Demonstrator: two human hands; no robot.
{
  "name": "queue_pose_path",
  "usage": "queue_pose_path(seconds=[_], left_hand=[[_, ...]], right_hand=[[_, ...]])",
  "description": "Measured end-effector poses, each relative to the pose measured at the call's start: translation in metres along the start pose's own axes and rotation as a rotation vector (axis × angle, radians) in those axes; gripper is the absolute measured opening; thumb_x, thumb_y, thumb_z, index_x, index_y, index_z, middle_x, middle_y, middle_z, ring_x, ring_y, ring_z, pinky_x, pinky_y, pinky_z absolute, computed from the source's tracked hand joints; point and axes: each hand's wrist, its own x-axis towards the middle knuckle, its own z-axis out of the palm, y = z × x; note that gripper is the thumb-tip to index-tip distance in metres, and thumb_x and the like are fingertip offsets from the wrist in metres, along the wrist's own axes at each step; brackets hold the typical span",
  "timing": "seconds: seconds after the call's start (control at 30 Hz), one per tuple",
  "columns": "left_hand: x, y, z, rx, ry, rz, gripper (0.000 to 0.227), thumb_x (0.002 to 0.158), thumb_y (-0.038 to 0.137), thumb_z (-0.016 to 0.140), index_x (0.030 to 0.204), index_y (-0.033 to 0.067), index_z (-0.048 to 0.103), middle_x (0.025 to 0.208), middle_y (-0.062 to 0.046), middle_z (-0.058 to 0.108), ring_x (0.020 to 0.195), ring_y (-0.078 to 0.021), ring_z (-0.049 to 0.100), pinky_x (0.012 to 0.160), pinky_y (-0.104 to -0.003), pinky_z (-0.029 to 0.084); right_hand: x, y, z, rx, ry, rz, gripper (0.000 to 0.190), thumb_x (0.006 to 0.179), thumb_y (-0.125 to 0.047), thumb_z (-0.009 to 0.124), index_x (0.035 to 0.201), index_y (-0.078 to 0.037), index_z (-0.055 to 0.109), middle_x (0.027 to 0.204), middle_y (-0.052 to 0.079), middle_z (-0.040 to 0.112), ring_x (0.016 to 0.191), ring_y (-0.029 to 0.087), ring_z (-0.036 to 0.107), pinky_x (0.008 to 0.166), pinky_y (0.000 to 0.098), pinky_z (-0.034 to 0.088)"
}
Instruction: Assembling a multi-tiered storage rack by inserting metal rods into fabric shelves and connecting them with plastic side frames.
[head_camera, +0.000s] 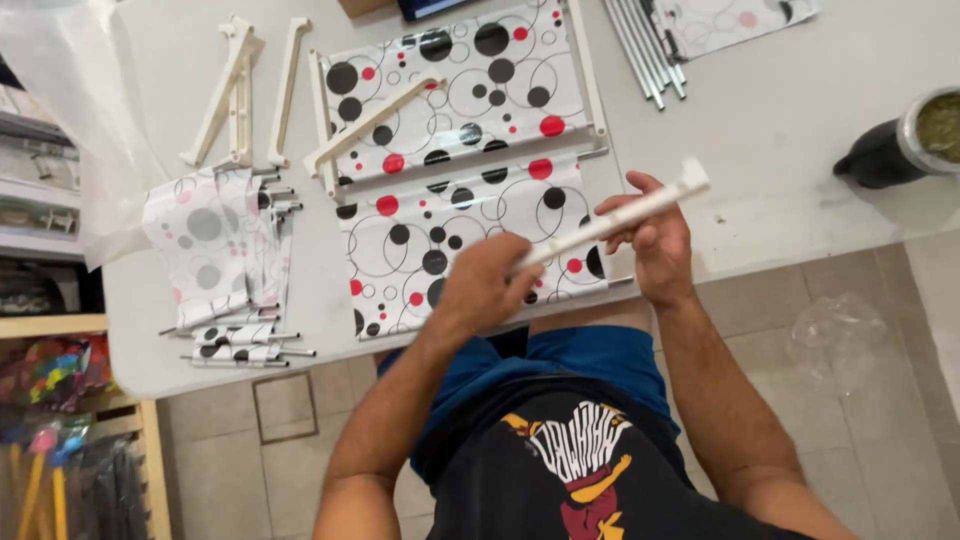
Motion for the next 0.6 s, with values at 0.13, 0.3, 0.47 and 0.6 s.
queue_pose_path(seconds=[0.13,0.3,0.47,0.6], left_hand=[[0.024,0.036,0.030,-0.074,-0.269,0.108,0.049,0.098,0.054,0.054,0.112,0.0092,0.067,0.096,-0.017,0.072,0.096,-0.0415,0.071,0.084,-0.053,0.056],[0.079,-0.061,0.073,0.285,-0.111,0.034,0.031,0.102,0.033,0.058,0.126,0.0152,0.066,0.126,-0.014,0.068,0.122,-0.0332,0.064,0.108,-0.049,0.047],[0.099,-0.113,0.113,0.566,0.046,0.142,0.033,0.103,0.027,0.056,0.133,0.0130,0.060,0.128,-0.010,0.063,0.128,-0.0297,0.058,0.108,-0.049,0.044],[0.104,-0.109,0.116,0.498,0.142,0.174,0.017,0.104,0.026,0.051,0.113,0.0172,0.063,0.096,-0.002,0.056,0.103,-0.0245,0.059,0.101,-0.047,0.044]], right_hand=[[0.008,0.010,-0.022,0.371,0.217,0.037,0.050,0.109,-0.038,0.053,0.146,-0.007,0.040,0.075,0.009,0.060,0.068,0.018,0.067,0.072,0.0241,0.059],[0.005,-0.004,-0.063,0.014,0.046,0.170,0.058,0.114,-0.046,0.037,0.149,0.000,0.040,0.058,0.003,0.045,0.049,0.014,0.049,0.053,0.0233,0.045],[0.019,-0.006,-0.068,-0.224,-0.137,0.272,0.054,0.115,-0.037,0.030,0.153,0.000,0.042,0.055,0.007,0.046,0.043,0.017,0.043,0.043,0.0266,0.037],[0.032,-0.009,-0.054,-0.344,-0.129,0.282,0.054,0.110,-0.012,0.037,0.161,0.002,0.026,0.066,0.012,0.056,0.055,0.020,0.052,0.053,0.0302,0.042]])
